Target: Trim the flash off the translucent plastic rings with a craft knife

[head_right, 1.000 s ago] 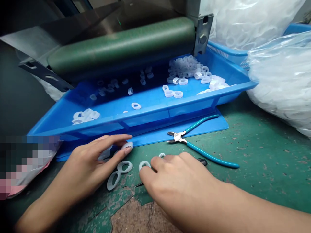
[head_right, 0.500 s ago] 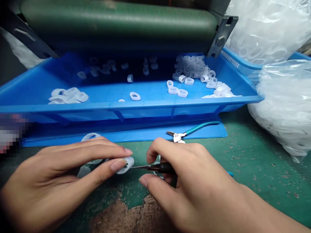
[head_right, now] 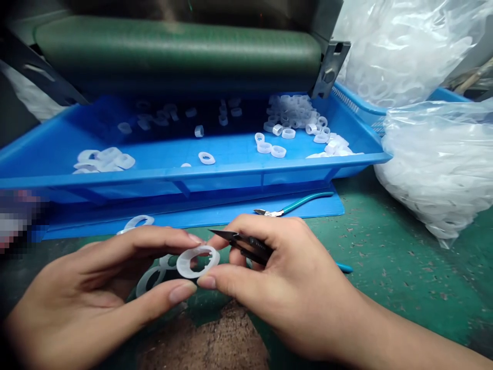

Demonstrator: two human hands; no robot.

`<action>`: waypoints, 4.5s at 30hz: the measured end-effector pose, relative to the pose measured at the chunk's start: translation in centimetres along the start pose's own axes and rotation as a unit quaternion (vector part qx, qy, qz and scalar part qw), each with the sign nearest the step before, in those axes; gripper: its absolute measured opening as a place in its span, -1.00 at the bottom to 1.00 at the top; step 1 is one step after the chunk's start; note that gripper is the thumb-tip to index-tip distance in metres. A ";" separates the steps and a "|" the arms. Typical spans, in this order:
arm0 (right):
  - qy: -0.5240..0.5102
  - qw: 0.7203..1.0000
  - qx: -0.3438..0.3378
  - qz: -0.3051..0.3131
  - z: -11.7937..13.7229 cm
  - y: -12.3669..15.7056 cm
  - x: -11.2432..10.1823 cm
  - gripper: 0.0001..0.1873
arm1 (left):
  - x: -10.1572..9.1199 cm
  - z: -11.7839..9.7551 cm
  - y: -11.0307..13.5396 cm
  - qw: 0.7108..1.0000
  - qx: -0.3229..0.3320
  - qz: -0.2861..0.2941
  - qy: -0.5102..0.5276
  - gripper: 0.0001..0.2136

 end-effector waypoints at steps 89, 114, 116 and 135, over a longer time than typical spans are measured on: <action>0.402 0.887 -0.228 -0.015 -1.6 1.4 -1.0 -0.63 | -0.4 0.2 0.1 0.992 -0.078 -0.063 0.082 -0.78; 0.245 0.968 -0.012 0.056 0.3 -0.5 -0.4 -0.62 | 0.3 -0.3 0.3 0.999 0.031 0.012 -0.031 -0.85; 0.285 0.955 -0.049 0.061 0.1 -0.3 -0.4 -0.66 | 0.1 -0.2 0.3 0.996 0.056 0.031 -0.058 -0.85; 0.181 0.976 0.045 0.112 0.3 -0.6 -0.8 -0.61 | 0.3 -0.5 -0.8 0.982 -0.128 0.062 0.123 -0.85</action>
Point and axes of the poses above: each hand's wrist, its own y-axis away from the middle knuckle, its own x-axis out of the palm, z = x × y, the point moved 1 cm from there along -y, towards the middle knuckle, and after that the axes turned 2 degrees about x, right-handed, at the moved point
